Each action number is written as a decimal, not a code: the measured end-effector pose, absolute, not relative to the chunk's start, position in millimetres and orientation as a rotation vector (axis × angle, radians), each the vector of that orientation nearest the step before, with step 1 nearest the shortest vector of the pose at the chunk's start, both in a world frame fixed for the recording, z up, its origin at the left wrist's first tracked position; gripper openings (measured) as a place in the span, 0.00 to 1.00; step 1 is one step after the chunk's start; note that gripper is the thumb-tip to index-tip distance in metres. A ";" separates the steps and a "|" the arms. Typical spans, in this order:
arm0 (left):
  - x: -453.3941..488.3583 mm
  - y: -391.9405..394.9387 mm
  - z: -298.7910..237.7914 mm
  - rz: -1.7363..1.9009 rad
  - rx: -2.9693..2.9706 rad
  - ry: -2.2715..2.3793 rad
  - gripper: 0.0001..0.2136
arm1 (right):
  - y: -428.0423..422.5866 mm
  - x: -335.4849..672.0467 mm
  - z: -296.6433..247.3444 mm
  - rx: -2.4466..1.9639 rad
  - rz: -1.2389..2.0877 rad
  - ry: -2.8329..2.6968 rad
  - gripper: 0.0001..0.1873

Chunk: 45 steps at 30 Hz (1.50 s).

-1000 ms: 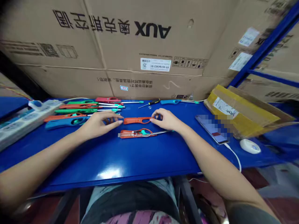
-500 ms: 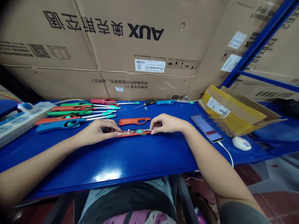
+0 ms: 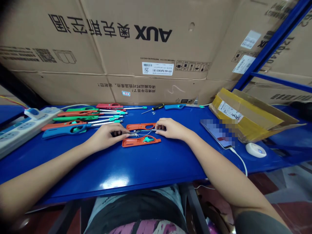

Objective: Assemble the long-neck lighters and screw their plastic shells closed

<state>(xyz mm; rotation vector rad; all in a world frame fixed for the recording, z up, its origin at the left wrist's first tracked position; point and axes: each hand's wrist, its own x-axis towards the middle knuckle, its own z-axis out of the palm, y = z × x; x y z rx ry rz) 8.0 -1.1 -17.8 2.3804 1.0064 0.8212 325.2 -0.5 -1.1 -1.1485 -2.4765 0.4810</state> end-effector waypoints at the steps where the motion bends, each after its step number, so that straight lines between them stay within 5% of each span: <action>1: 8.7 -1.2 -18.9 0.820 2.398 1.005 0.14 | -2.0 322.8 -1.2 -1.139 0.438 -2.468 0.09; 8: 8.1 -7.8 -11.8 0.886 2.512 0.952 0.13 | -19.0 307.9 8.6 -0.934 0.406 -2.578 0.02; 14: 7.0 -12.1 -6.1 0.617 2.738 0.754 0.16 | -19.1 304.4 6.7 -0.850 0.489 -2.642 0.07; 35: 5.1 -23.6 -4.4 0.420 2.672 0.629 0.12 | 1.0 328.0 -2.3 -1.156 0.377 -2.475 0.05; 45: 5.2 -15.6 -8.9 0.717 2.617 0.843 0.12 | -0.1 327.4 -0.1 -1.195 0.555 -2.444 0.08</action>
